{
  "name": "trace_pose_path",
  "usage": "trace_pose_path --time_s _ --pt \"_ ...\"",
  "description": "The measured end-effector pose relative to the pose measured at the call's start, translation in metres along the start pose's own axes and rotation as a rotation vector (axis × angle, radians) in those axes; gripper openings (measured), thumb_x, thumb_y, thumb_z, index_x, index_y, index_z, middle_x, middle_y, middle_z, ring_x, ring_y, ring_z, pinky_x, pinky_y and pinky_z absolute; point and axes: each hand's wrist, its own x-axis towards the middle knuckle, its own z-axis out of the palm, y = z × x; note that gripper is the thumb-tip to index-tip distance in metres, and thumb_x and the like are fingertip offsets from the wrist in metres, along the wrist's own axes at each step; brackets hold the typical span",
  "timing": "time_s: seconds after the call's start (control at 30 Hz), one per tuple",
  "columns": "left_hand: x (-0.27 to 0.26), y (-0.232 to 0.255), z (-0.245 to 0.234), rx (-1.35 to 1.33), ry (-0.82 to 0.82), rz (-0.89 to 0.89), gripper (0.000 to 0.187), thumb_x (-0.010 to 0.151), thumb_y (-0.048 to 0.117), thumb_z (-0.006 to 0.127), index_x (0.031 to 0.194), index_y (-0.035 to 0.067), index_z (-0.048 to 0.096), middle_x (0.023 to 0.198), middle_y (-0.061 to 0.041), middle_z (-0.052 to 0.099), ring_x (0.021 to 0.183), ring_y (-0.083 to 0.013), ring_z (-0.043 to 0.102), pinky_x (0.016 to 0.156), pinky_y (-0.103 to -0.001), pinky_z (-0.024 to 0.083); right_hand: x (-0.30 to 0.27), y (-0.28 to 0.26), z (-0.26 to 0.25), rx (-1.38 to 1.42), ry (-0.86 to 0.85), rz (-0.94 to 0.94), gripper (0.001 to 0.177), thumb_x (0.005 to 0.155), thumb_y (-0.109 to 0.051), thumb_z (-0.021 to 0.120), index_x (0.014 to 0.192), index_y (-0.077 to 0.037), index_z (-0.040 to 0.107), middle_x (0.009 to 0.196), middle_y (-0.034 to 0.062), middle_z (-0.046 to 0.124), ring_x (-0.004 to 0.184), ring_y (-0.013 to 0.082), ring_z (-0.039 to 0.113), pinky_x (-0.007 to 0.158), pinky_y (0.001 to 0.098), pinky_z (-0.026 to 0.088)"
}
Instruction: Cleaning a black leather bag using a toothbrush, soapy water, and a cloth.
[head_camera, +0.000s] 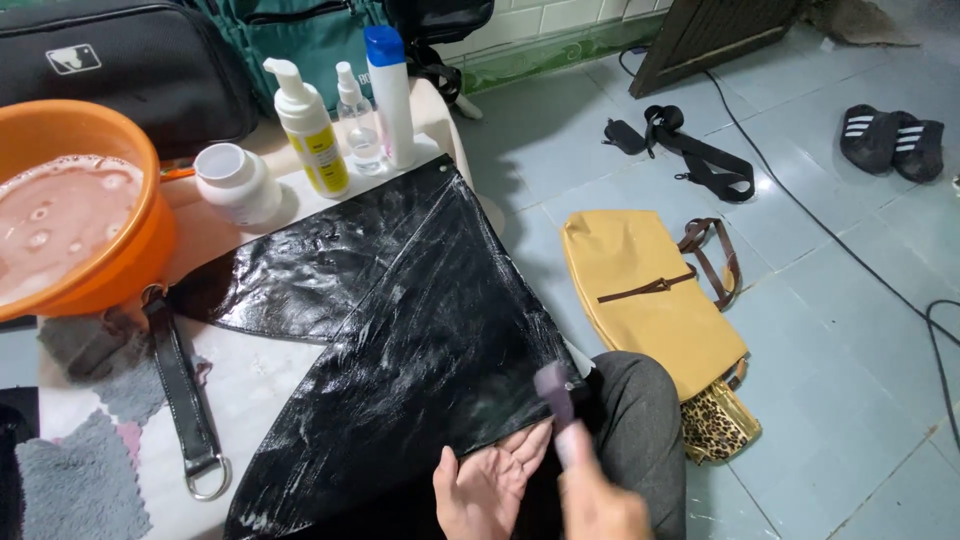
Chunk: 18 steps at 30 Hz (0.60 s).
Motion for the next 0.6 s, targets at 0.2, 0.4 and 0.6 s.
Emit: trace_pose_path --time_s 0.2,0.4,0.6 --pt "0.004 0.007 0.015 0.11 -0.26 0.003 0.1 0.103 0.058 0.028 0.134 -0.037 0.03 0.141 -0.055 0.038 0.14 -0.0571 0.042 0.119 -0.053 0.034 0.126 0.078 -0.125 -0.463 0.029 -0.031 0.055 0.104 -0.03 0.046 0.154 -0.007 0.046 0.154 0.0151 0.053 0.138 0.0198 0.052 0.113 0.0282 0.041" --pt "0.002 -0.001 -0.005 0.038 0.048 0.026 0.076 0.098 0.055 0.033 0.072 -0.011 0.062 0.116 -0.045 0.064 0.137 -0.0622 0.048 0.113 -0.057 0.035 -0.002 0.007 -0.009 -0.874 1.426 -0.103 0.076 0.048 -0.051 0.098 0.065 0.018 0.071 0.055 0.015 0.064 0.047 0.0166 0.056 0.045 0.029 0.05" --pt "0.003 -0.005 -0.022 0.06 -0.218 0.065 0.084 0.103 0.05 0.032 0.139 -0.026 0.04 0.142 -0.048 0.046 0.137 -0.0528 0.048 0.119 -0.057 0.035 -0.021 -0.042 0.067 -1.481 1.171 0.001 0.044 0.07 -0.066 0.072 0.086 -0.033 0.048 0.07 -0.0047 0.066 0.055 0.0101 0.06 0.059 0.0221 0.048"
